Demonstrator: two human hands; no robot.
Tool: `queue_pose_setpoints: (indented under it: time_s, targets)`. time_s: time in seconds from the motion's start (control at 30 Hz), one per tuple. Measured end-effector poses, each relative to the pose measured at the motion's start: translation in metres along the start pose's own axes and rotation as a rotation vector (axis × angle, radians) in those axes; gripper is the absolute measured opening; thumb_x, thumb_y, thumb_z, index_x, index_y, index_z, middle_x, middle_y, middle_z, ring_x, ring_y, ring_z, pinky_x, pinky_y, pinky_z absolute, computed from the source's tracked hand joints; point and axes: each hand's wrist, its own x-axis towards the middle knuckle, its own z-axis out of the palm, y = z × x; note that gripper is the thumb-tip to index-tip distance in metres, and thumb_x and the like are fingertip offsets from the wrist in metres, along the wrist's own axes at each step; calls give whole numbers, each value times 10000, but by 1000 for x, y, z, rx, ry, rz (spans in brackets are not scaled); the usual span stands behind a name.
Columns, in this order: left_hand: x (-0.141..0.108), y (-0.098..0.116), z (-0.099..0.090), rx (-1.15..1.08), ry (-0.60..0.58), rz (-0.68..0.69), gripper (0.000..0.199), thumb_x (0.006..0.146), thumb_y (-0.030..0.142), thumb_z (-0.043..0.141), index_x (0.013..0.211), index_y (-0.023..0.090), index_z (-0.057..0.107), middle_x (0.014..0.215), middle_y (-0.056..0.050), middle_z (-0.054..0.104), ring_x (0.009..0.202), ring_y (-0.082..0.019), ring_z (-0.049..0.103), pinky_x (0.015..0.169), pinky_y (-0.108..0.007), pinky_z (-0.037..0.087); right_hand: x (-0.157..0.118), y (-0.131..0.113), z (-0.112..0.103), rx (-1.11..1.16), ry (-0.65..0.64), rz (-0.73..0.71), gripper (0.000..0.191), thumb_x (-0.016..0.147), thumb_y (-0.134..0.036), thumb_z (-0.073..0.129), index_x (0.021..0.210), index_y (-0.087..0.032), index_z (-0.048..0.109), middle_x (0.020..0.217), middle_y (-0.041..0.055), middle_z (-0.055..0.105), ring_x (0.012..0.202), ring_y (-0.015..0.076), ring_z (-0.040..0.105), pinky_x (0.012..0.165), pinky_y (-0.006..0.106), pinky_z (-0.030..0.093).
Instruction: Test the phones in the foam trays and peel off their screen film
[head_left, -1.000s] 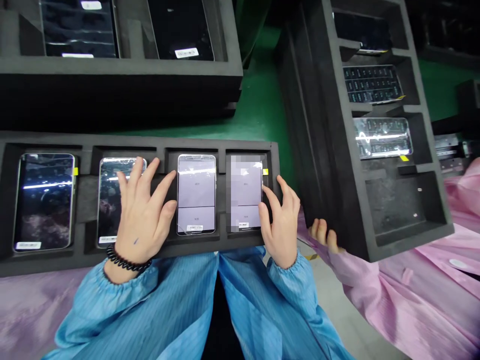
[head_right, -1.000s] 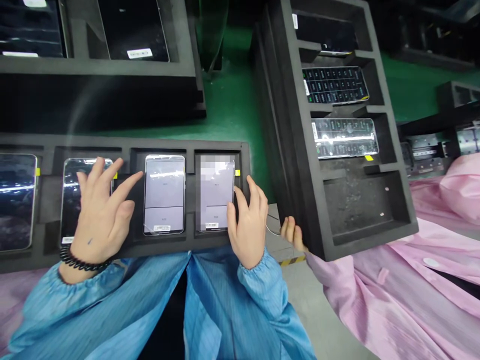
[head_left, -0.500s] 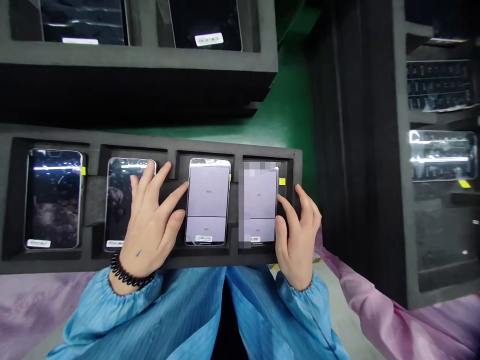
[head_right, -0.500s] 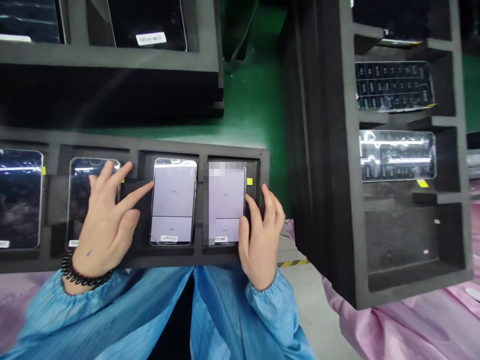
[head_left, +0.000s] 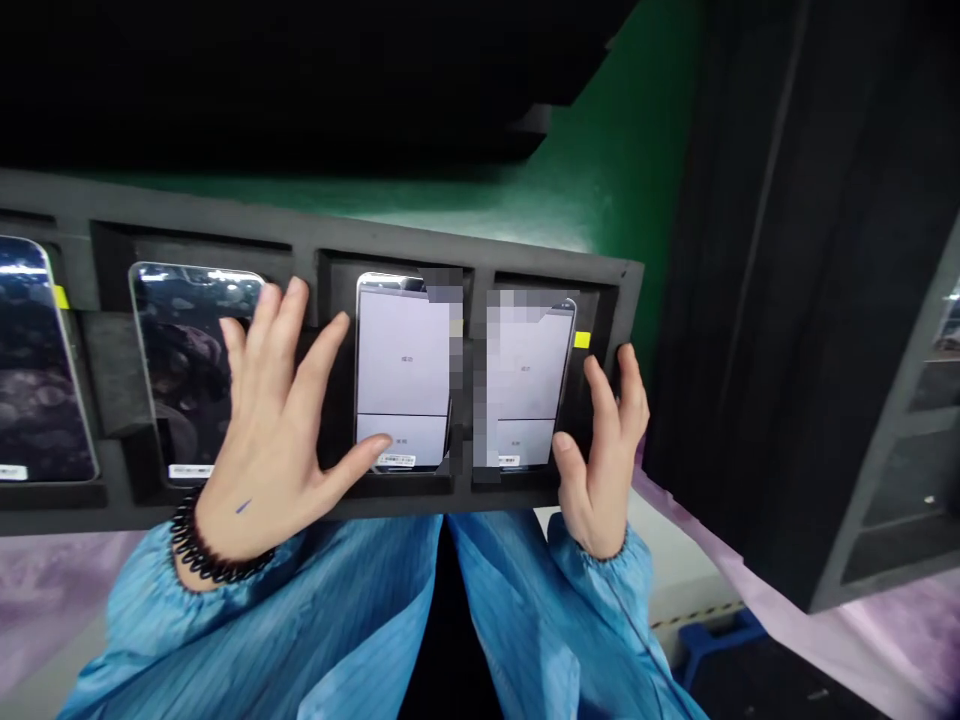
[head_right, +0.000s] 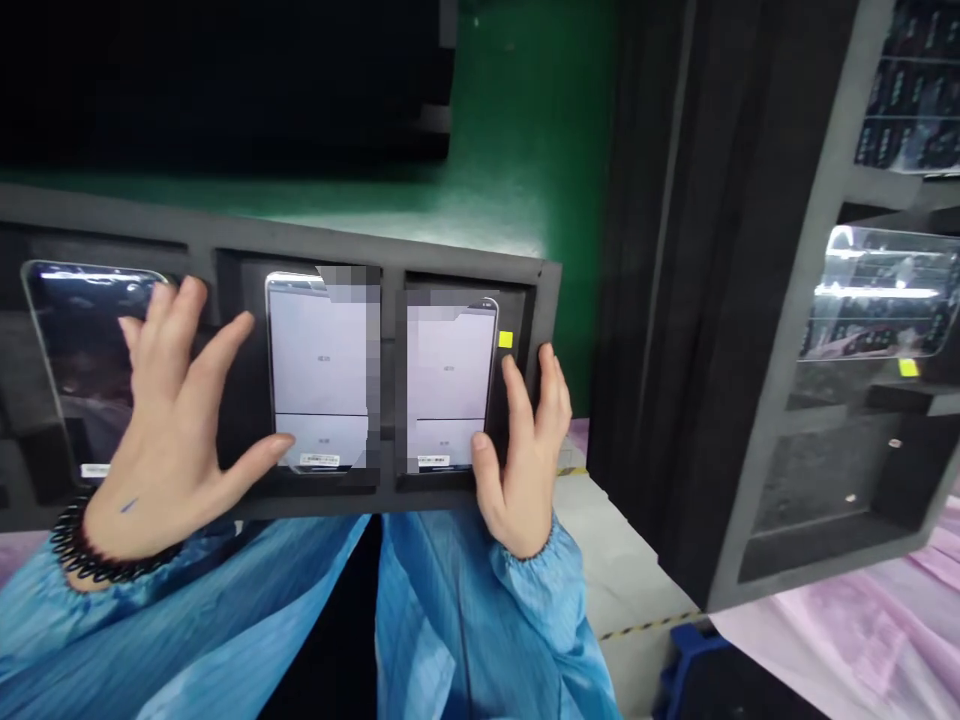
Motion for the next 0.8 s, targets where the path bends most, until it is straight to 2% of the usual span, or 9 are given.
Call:
queue_pose_setpoints:
  time_s: [0.17, 0.27, 0.4, 0.5, 0.63, 0.8]
  targets:
    - [1, 4, 0, 40, 75, 114, 625, 1002, 546, 330, 1597, 376, 240, 1728, 36, -83, 1598, -344, -94, 1243, -657, -100, 8, -5, 2, -153, -25, -81, 572, 1006, -417, 453, 1564, -353, 342, 1726, 40, 88, 1561, 426, 174, 1211, 683, 245]
    - [3, 7, 2, 99, 63, 198, 605, 1015, 530, 316, 1595, 379, 234, 1726, 17, -104, 1600, -289, -123, 1255, -608, -115, 12, -7, 2, -172, -53, -154, 534, 1010, -404, 461, 1536, -349, 390, 1729, 43, 67, 1562, 427, 173, 1214, 664, 255]
    - [4, 7, 4, 125, 33, 202, 587, 1021, 490, 329, 1592, 395, 229, 1730, 3, -62, 1604, -320, -75, 1248, -656, -87, 14, -7, 3, -203, -59, -191, 489, 998, -364, 492, 1486, -356, 456, 1722, 44, 119, 1548, 429, 218, 1202, 658, 281]
    - [4, 6, 3, 84, 85, 150, 597, 1018, 558, 232, 1596, 409, 208, 1729, 49, -47, 1603, -343, -34, 1249, -685, -65, 13, -6, 4, -179, -28, -192, 525, 999, -369, 483, 1517, -353, 399, 1710, 61, 172, 1538, 414, 255, 1191, 644, 305]
    - [3, 7, 2, 37, 120, 111, 635, 1001, 621, 163, 1594, 404, 227, 1726, 89, -27, 1605, -325, -24, 1268, -650, -71, 12, -5, 4, -125, 17, -179, 603, 1013, -398, 457, 1582, -338, 270, 1696, 87, 212, 1524, 389, 299, 1182, 621, 329]
    - [1, 6, 1, 45, 138, 145, 592, 1013, 589, 160, 1565, 431, 305, 1727, 81, 38, 1605, -320, 10, 1271, -652, -54, 11, -3, 4, -97, 46, -178, 598, 1014, -386, 468, 1580, -294, 297, 1679, 96, 256, 1516, 356, 324, 1199, 571, 343]
